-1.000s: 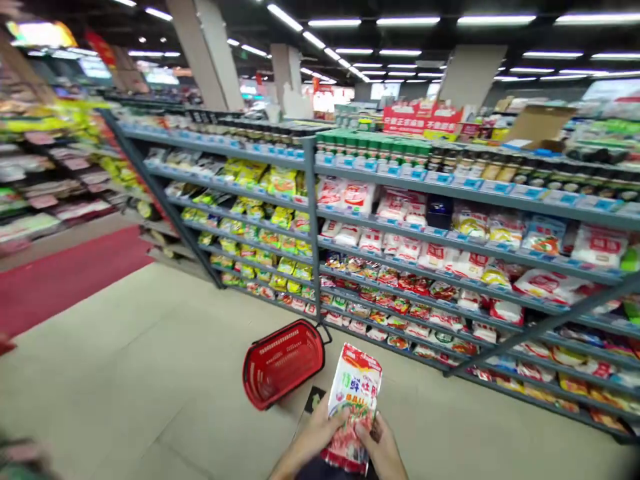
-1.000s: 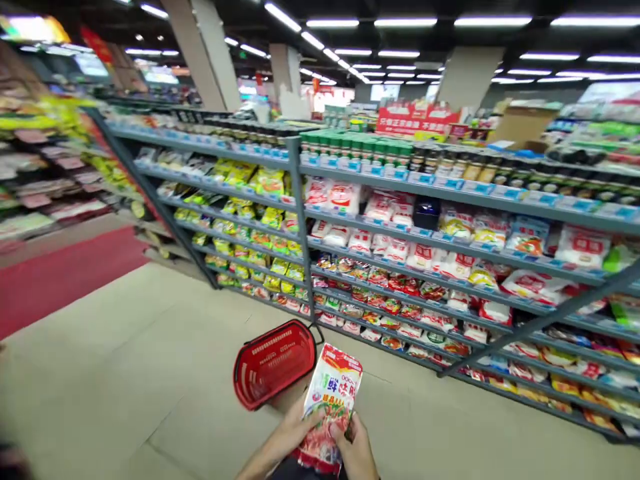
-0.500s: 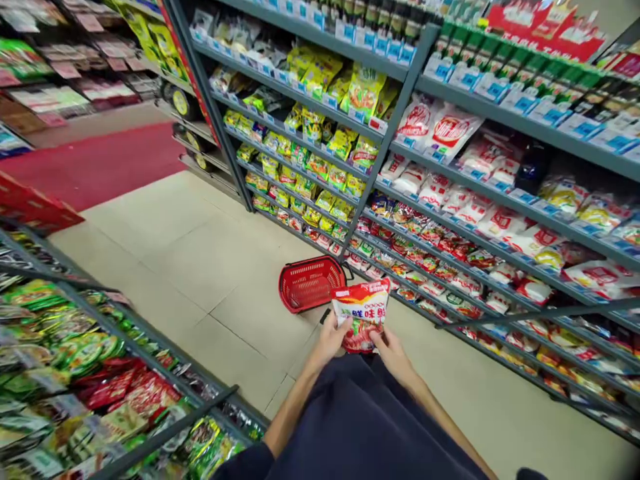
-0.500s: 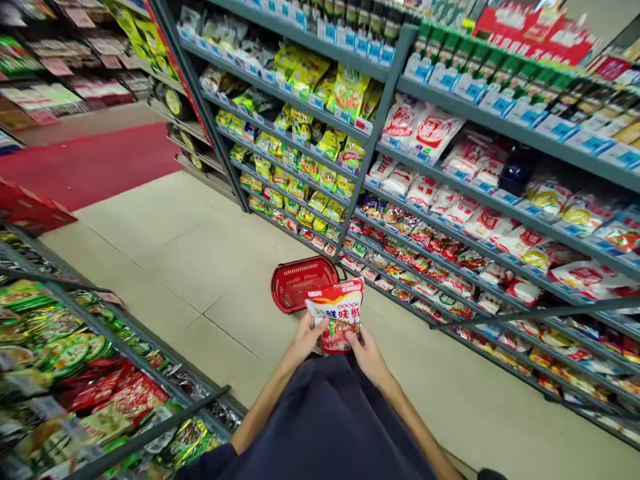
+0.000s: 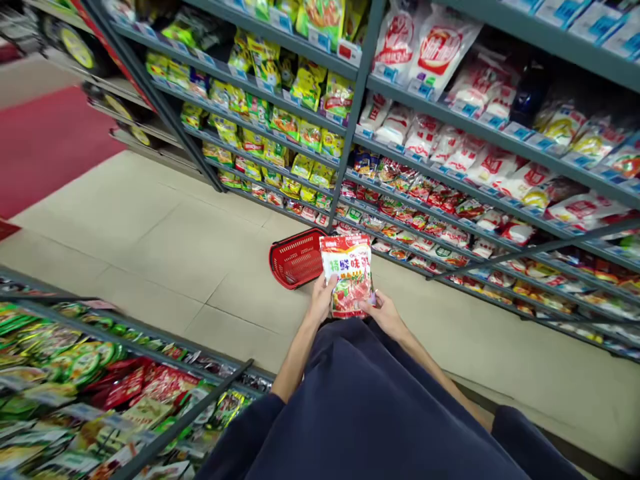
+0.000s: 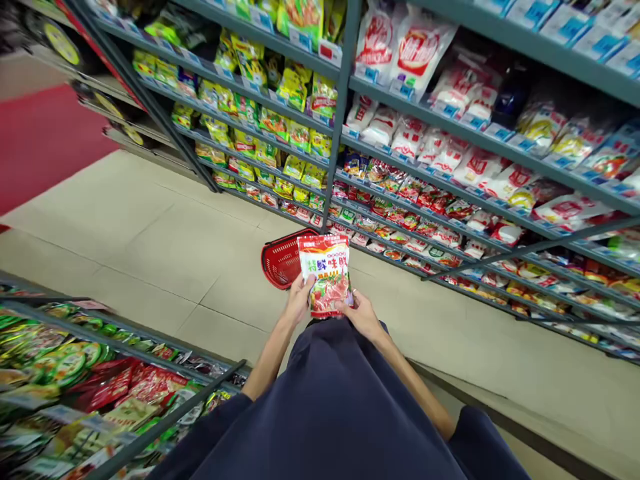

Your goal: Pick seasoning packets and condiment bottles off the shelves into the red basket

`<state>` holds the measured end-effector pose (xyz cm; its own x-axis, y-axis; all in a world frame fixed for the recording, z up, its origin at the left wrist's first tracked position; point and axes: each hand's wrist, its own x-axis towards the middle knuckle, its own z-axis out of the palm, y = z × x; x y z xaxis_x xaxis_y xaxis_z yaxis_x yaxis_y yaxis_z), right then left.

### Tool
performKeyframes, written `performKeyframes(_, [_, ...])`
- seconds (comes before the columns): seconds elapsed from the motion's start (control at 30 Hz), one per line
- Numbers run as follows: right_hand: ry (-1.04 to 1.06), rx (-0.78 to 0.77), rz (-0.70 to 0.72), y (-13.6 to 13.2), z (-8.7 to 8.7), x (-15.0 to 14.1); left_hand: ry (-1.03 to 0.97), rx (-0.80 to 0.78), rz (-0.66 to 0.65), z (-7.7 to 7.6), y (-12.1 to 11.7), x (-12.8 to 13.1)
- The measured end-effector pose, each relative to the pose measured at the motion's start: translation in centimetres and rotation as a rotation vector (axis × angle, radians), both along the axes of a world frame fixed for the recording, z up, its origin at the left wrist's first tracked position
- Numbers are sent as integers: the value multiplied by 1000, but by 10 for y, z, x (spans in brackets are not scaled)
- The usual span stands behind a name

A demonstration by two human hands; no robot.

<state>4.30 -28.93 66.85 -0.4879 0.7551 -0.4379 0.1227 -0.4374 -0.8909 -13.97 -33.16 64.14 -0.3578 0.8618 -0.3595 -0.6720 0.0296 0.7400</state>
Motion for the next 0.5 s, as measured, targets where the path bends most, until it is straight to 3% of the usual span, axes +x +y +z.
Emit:
performKeyframes(0.17, [15, -9, -18, 37, 1, 9, -2, 30, -78, 4, 43, 1])
performKeyframes(0.3, [-19, 11, -93, 89, -7, 22, 13, 7, -143, 3, 72, 4])
performKeyframes(0.4, [-20, -21, 22, 131, -29, 27, 145, -1, -249, -14, 95, 5])
performKeyframes(0.5, [-104, -10, 151, 169, -68, 26, 512, -106, -422, -47, 128, 1])
